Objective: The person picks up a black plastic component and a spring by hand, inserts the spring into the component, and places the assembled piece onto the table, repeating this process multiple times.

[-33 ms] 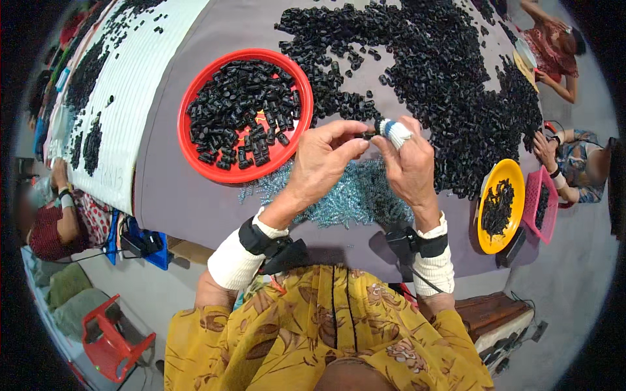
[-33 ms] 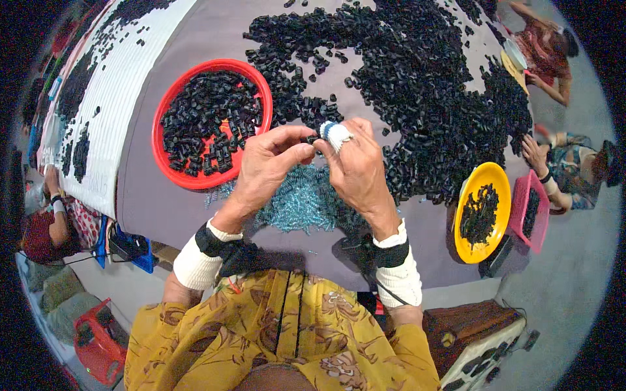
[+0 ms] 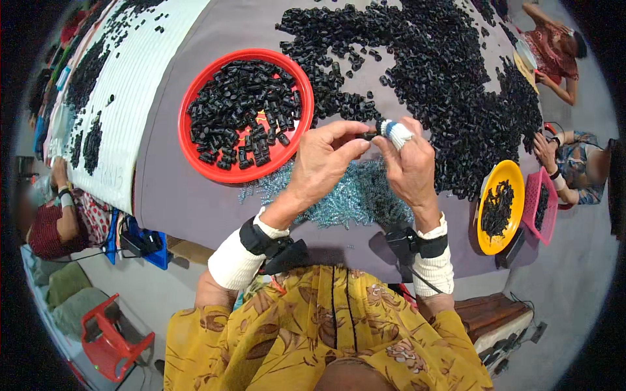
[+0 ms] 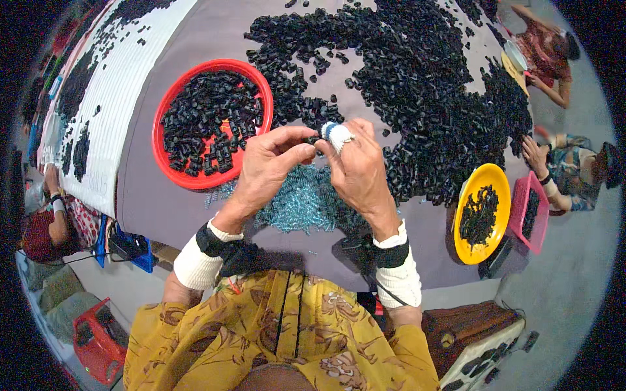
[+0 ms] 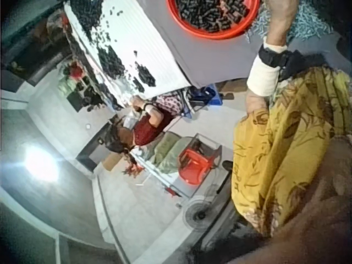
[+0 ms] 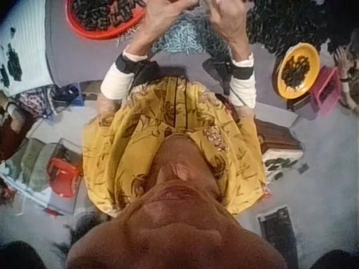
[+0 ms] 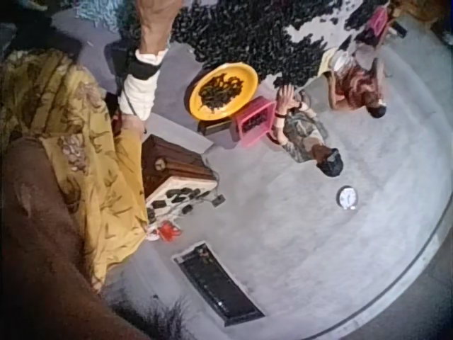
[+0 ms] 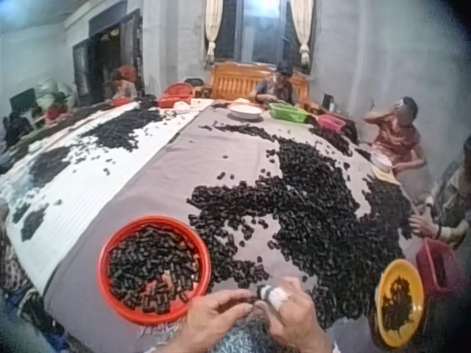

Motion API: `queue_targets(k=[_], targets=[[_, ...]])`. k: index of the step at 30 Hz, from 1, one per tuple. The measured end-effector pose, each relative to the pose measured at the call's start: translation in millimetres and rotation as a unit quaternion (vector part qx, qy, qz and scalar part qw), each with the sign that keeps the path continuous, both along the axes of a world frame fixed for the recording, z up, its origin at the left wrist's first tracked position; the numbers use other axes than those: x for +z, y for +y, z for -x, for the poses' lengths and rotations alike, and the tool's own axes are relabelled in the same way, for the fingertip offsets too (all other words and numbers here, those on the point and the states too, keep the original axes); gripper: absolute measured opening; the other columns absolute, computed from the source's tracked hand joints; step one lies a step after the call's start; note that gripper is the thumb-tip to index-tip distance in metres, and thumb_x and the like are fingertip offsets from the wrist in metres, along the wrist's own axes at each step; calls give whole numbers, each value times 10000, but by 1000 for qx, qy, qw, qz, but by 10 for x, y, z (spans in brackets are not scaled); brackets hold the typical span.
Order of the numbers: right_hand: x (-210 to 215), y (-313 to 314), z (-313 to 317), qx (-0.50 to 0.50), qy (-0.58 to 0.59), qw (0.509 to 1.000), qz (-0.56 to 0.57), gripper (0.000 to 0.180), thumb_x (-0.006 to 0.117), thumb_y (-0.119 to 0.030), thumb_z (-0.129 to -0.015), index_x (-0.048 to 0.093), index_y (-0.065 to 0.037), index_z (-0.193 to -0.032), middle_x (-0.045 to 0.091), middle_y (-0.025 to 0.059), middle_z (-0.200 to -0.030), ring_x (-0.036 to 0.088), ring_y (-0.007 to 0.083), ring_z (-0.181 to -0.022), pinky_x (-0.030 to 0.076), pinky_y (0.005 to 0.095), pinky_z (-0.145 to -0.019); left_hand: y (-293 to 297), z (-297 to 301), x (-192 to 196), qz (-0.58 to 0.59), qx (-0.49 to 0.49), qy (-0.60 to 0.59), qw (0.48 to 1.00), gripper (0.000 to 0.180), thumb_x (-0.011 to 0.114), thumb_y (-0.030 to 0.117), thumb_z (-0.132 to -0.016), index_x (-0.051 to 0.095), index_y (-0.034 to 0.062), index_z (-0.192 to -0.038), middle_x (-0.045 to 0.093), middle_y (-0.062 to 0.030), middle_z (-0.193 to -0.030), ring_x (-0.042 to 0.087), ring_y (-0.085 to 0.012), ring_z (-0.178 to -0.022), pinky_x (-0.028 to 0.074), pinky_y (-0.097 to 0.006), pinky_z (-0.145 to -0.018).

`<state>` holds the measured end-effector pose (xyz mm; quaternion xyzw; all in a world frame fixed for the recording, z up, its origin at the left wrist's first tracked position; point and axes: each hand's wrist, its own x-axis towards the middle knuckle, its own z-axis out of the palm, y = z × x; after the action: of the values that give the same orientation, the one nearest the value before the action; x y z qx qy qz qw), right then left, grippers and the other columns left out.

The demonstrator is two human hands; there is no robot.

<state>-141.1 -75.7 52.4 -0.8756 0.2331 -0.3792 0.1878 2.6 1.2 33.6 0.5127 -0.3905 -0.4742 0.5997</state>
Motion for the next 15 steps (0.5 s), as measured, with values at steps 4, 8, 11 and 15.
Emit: queue_targets(k=[4,8,11,15], targets=[[33,-12,17,-1,4,999,44,144,685,-41,-767,600,24,-862,591,145,-768,560,341,-720,432,422,-715,6,17,-12,15,11,-40,999,205,624,81,-873,654,-17,-1051,658,-31,-827,599,-73,-736,501,-212,-672],[73,1,26,-12,29,999,33,145,684,-56,-778,596,26,-857,590,147,-768,560,335,-720,427,421,-715,-14,1,9,20,9,-53,998,205,624,77,-873,656,-11,-1055,660,-31,-834,602,-72,-740,502,-210,-670],[61,21,19,-26,13,999,37,141,680,-66,-789,590,28,-843,585,146,-765,560,332,-718,425,420,-710,-26,2,25,16,15,-59,998,203,620,72,-874,658,-6,-1058,661,-32,-840,607,-74,-746,503,-208,-666],[98,21,24,-31,7,999,28,139,677,-70,-797,581,26,-826,569,143,-748,550,329,-704,422,421,-705,-26,20,7,28,24,-42,998,208,639,68,-853,660,-18,-1041,657,-42,-826,601,-77,-728,492,-215,-638]])
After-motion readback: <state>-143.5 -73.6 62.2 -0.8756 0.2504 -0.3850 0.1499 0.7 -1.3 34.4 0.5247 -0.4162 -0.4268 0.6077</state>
